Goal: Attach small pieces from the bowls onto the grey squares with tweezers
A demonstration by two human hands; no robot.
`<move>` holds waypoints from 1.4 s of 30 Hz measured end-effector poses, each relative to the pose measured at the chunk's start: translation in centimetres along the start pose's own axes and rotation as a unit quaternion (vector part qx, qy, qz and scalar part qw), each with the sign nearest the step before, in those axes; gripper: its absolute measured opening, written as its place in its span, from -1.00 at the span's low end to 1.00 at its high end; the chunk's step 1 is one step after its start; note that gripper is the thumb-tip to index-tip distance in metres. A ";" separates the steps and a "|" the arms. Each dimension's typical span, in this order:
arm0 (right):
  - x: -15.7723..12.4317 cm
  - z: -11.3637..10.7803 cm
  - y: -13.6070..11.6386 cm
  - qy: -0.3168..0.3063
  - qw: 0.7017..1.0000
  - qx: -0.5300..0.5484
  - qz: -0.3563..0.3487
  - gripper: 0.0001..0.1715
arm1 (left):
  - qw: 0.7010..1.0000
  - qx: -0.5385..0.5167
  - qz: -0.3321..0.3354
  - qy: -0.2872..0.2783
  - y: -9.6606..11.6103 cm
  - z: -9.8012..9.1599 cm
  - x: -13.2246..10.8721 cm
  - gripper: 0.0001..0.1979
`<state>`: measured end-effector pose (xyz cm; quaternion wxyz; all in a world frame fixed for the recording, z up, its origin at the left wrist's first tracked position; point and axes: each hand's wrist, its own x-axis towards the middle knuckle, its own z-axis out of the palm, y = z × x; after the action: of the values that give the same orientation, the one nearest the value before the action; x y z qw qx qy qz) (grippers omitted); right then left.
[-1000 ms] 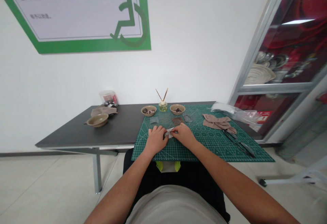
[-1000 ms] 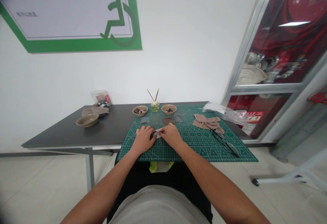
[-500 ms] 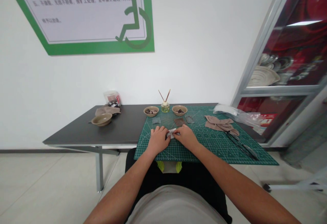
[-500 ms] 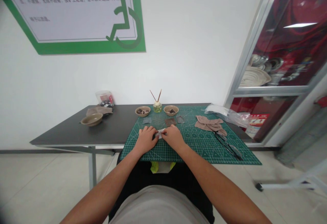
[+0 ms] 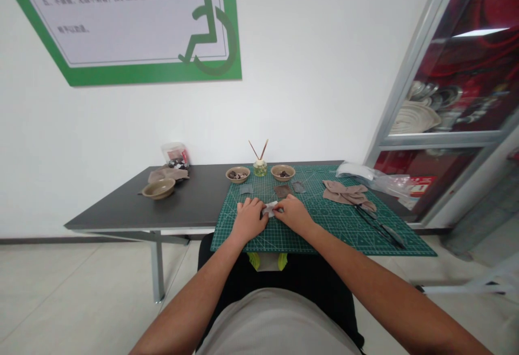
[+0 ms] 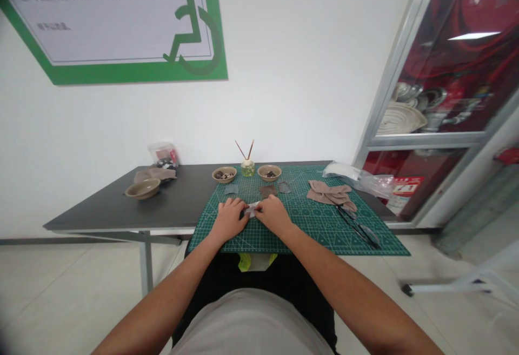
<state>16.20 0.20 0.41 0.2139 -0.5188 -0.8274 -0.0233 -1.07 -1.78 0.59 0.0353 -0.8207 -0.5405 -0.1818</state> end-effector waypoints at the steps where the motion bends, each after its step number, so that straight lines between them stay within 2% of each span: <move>1: 0.0 0.1 -0.3 -0.001 1.000 0.002 -0.006 -0.83 | 1.000 0.000 0.001 0.001 0.0 0.0 0.0 -0.83; 4: 0.3 0.6 -0.6 0.003 1.000 0.011 -0.013 -0.81 | 1.000 0.000 0.003 0.006 -0.1 0.2 0.0 -0.82; 10: 0.3 0.3 -0.3 0.021 0.999 -0.007 0.024 -0.84 | 1.000 0.000 0.004 0.017 -0.3 0.4 0.1 -0.84; 16: 0.0 0.3 -1.3 0.014 1.000 0.005 -0.005 -0.81 | 1.000 -0.003 0.012 0.025 -0.4 0.6 0.0 -0.83; 23: 0.4 0.9 0.2 0.023 0.999 -0.010 0.039 -0.79 | 1.000 -0.007 0.007 0.021 -0.3 0.6 0.1 -0.84; 32: -0.1 0.9 -0.3 0.024 1.000 -0.005 0.000 -0.78 | 1.000 -0.016 0.008 0.008 -0.6 0.8 0.5 -0.84; 37: -0.1 0.8 -0.1 0.031 0.999 -0.005 0.013 -0.78 | 1.000 -0.009 0.005 0.002 -0.5 0.6 0.6 -0.84; 42: -0.1 0.8 -0.4 0.022 1.000 0.014 -0.005 -0.80 | 1.000 -0.007 -0.003 -0.010 -0.3 0.4 0.5 -0.82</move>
<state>15.61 0.17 -0.29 0.2394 -0.5107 -0.8254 -0.0246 -1.10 -1.07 0.37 0.0239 -0.8211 -0.5420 -0.1773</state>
